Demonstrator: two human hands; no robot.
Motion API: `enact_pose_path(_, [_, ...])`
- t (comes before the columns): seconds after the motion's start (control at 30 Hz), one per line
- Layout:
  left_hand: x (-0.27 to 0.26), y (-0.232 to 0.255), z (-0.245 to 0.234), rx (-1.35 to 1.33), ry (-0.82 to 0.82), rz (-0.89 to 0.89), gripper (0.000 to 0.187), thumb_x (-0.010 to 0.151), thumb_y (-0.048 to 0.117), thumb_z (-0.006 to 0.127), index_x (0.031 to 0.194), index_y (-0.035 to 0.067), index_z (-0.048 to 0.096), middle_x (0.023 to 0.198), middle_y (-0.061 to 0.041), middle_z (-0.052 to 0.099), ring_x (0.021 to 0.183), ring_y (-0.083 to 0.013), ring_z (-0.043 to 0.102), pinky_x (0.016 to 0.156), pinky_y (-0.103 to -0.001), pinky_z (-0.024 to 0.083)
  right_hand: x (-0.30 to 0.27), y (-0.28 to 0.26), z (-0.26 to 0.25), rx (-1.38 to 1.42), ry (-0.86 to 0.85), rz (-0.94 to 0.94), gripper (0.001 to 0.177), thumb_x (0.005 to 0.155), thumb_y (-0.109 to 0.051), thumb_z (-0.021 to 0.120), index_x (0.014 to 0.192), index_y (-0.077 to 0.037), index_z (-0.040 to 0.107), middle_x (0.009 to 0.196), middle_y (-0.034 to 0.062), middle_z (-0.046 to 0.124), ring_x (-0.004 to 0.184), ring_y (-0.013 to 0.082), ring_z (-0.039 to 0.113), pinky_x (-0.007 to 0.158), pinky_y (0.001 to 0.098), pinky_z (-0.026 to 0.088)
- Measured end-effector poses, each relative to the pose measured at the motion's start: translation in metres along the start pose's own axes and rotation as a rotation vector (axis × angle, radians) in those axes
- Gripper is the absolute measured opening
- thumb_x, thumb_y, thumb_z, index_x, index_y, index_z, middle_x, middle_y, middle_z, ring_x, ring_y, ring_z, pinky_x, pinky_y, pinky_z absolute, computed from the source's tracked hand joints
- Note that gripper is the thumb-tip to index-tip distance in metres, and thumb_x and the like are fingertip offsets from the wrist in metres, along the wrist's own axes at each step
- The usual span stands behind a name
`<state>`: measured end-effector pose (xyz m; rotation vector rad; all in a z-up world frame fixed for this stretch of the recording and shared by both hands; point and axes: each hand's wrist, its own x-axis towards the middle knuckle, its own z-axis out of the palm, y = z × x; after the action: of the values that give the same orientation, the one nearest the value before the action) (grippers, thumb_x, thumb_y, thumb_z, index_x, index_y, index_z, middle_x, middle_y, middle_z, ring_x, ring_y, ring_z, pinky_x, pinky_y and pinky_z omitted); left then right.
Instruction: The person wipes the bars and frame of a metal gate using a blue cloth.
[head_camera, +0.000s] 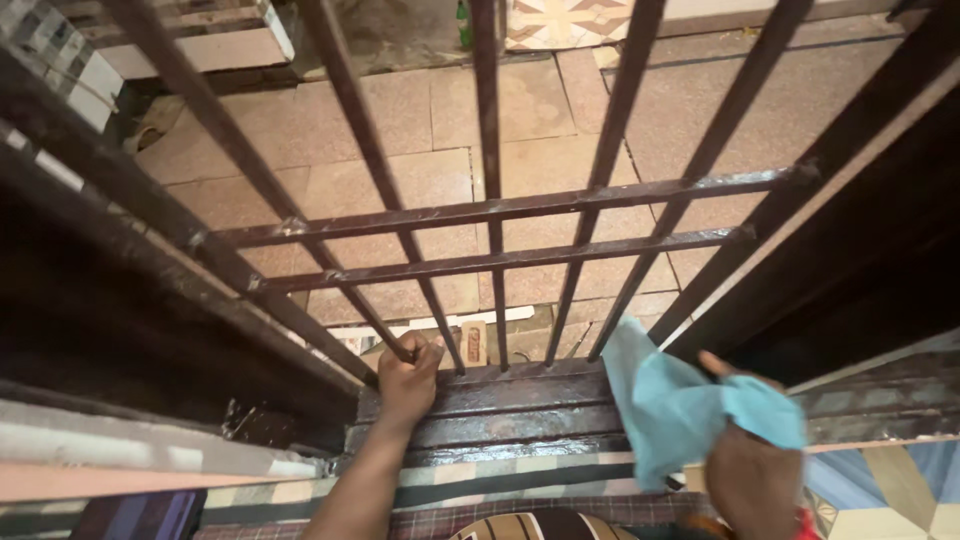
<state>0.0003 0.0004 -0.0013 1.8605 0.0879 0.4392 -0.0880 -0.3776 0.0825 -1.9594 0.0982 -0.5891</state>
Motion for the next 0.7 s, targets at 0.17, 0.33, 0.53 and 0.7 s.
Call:
enact_pose_path(0.17, [0.0, -0.012, 0.001, -0.118, -0.008, 0.038, 0.035, 0.091, 0.009, 0.068, 0.066, 0.009, 0.043, 0.061, 0.006, 0.039, 0.059, -0.0055, 0.038, 0.051, -0.028, 0.032, 0.0, -0.006, -0.043, -0.036, 0.262, -0.139, 0.025, 0.104, -0.008, 0.056, 0.124, 0.007, 0.055, 0.126, 0.0162, 0.064, 0.107, 0.0216, 0.061, 0.095, 0.0327, 0.048])
enact_pose_path(0.33, [0.001, -0.017, 0.0, -0.045, -0.001, 0.026, 0.04, 0.092, 0.01, 0.07, 0.064, 0.009, 0.041, 0.059, 0.005, 0.039, 0.056, -0.0055, 0.037, 0.049, -0.027, 0.031, 0.033, -0.022, -0.052, -0.149, 0.468, -0.401, 0.04, 0.105, -0.015, 0.066, 0.134, 0.006, 0.047, 0.133, 0.0184, 0.055, 0.118, 0.0257, 0.055, 0.105, 0.0362, 0.044])
enact_pose_path(0.53, [0.001, -0.018, -0.001, -0.088, -0.036, 0.003, 0.04, 0.092, 0.01, 0.071, 0.065, 0.009, 0.041, 0.06, 0.006, 0.039, 0.057, -0.0052, 0.036, 0.049, -0.027, 0.031, 0.073, -0.015, -0.026, -0.344, 0.634, -0.636, 0.063, 0.108, -0.024, 0.078, 0.146, 0.006, 0.038, 0.141, 0.0211, 0.045, 0.132, 0.0307, 0.048, 0.118, 0.0404, 0.039])
enact_pose_path(0.7, [-0.001, -0.018, -0.001, -0.075, -0.026, 0.03, 0.041, 0.093, 0.011, 0.071, 0.066, 0.009, 0.041, 0.061, 0.006, 0.039, 0.058, -0.0053, 0.036, 0.05, -0.027, 0.031, 0.077, -0.029, -0.027, -0.279, 0.523, -0.532, 0.064, 0.113, -0.027, 0.078, 0.147, 0.01, 0.039, 0.143, 0.0237, 0.047, 0.135, 0.0328, 0.049, 0.12, 0.044, 0.038])
